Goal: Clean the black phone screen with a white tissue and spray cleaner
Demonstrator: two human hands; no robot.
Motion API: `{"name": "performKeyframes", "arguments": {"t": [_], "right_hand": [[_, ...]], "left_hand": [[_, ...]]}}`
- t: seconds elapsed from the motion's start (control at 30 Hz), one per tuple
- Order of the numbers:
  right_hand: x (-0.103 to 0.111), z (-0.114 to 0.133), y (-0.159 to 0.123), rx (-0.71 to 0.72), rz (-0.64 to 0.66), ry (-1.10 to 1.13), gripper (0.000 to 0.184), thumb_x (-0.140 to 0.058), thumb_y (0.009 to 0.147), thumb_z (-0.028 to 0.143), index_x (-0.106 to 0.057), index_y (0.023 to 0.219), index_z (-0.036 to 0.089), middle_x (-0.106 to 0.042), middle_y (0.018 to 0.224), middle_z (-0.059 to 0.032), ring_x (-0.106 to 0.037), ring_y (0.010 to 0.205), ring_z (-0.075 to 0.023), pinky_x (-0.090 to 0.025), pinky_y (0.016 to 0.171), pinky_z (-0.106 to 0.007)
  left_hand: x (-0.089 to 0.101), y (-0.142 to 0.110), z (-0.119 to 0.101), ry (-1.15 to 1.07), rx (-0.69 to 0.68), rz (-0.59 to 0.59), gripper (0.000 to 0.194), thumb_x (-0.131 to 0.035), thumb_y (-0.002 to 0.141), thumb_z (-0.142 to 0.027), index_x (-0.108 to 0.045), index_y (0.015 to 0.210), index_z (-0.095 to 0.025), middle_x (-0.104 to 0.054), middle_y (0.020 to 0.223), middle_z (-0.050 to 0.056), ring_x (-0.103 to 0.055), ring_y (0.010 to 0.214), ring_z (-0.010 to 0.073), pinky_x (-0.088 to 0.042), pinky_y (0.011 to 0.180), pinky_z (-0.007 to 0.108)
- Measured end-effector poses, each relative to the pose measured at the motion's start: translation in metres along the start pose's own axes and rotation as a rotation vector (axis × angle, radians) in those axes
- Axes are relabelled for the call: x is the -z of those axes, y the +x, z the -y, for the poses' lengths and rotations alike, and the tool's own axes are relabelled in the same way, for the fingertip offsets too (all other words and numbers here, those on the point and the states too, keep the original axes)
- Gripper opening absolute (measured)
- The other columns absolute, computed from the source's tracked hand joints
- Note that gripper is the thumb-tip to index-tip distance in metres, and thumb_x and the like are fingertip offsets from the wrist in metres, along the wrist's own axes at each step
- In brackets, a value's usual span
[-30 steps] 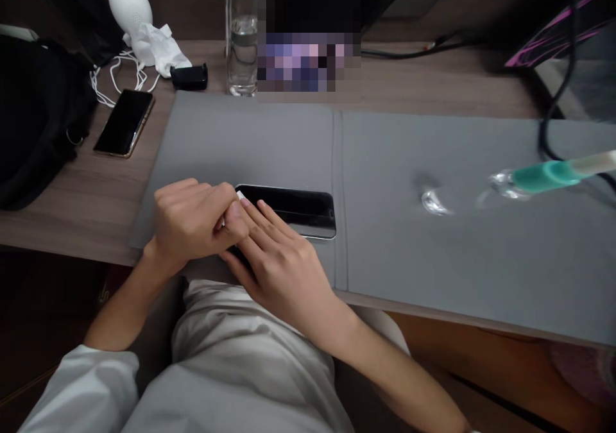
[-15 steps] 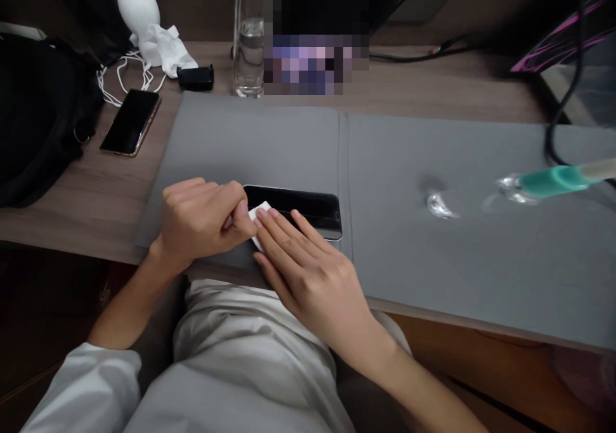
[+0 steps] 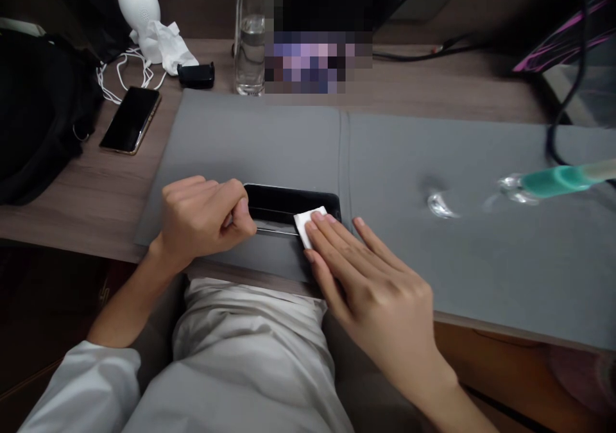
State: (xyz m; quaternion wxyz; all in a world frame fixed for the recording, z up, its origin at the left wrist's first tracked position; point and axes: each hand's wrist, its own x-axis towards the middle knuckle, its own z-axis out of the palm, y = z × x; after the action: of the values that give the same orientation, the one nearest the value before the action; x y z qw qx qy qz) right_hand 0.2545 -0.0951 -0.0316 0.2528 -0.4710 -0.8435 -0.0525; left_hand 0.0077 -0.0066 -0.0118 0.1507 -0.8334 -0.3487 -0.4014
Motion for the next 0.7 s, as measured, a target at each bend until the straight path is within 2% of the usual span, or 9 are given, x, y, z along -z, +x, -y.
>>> {"name": "performKeyframes", "arguments": {"t": [0.23, 0.37, 0.6, 0.7], "right_hand": [[-0.001, -0.012, -0.003, -0.047, -0.028, -0.023, 0.042, -0.065, 0.102, 0.011, -0.064, 0.144, 0.009, -0.073, 0.141, -0.0151, -0.072, 0.129, -0.0287, -0.052, 0.121, -0.051], [-0.003, -0.016, 0.002, -0.054, -0.047, -0.025, 0.037, -0.064, 0.103, 0.013, -0.067, 0.14, 0.009, -0.074, 0.137, -0.0156, -0.073, 0.127, -0.0286, -0.054, 0.12, -0.048], [-0.009, -0.019, 0.02, -0.078, -0.047, -0.041, 0.034, -0.063, 0.105, 0.021, -0.071, 0.134, 0.006, -0.075, 0.135, -0.0182, -0.073, 0.126, -0.0311, -0.056, 0.117, -0.045], [-0.013, -0.016, 0.028, -0.081, -0.033, -0.037, 0.039, -0.063, 0.105, 0.027, -0.07, 0.137, 0.005, -0.073, 0.137, -0.0198, -0.072, 0.127, -0.0321, -0.055, 0.118, -0.045]], "left_hand": [[0.001, 0.0, 0.0, 0.037, -0.012, -0.007, 0.027, -0.047, 0.087, -0.014, -0.047, 0.062, -0.024, -0.047, 0.045, -0.006, -0.039, 0.039, 0.0112, -0.032, 0.046, 0.03], [0.0, -0.002, 0.001, -0.034, -0.029, -0.051, 0.025, -0.048, 0.088, -0.014, -0.047, 0.067, -0.026, -0.047, 0.045, -0.008, -0.04, 0.037, 0.0118, -0.032, 0.045, 0.03], [0.001, -0.004, -0.002, -0.17, -0.04, -0.163, 0.033, -0.04, 0.102, -0.021, -0.043, 0.069, -0.026, -0.042, 0.045, -0.006, -0.038, 0.036, 0.0134, -0.03, 0.044, 0.033], [0.001, -0.005, -0.002, -0.166, -0.054, -0.153, 0.037, -0.039, 0.104, -0.024, -0.041, 0.067, -0.026, -0.043, 0.045, -0.005, -0.037, 0.035, 0.0133, -0.03, 0.044, 0.034]]}}
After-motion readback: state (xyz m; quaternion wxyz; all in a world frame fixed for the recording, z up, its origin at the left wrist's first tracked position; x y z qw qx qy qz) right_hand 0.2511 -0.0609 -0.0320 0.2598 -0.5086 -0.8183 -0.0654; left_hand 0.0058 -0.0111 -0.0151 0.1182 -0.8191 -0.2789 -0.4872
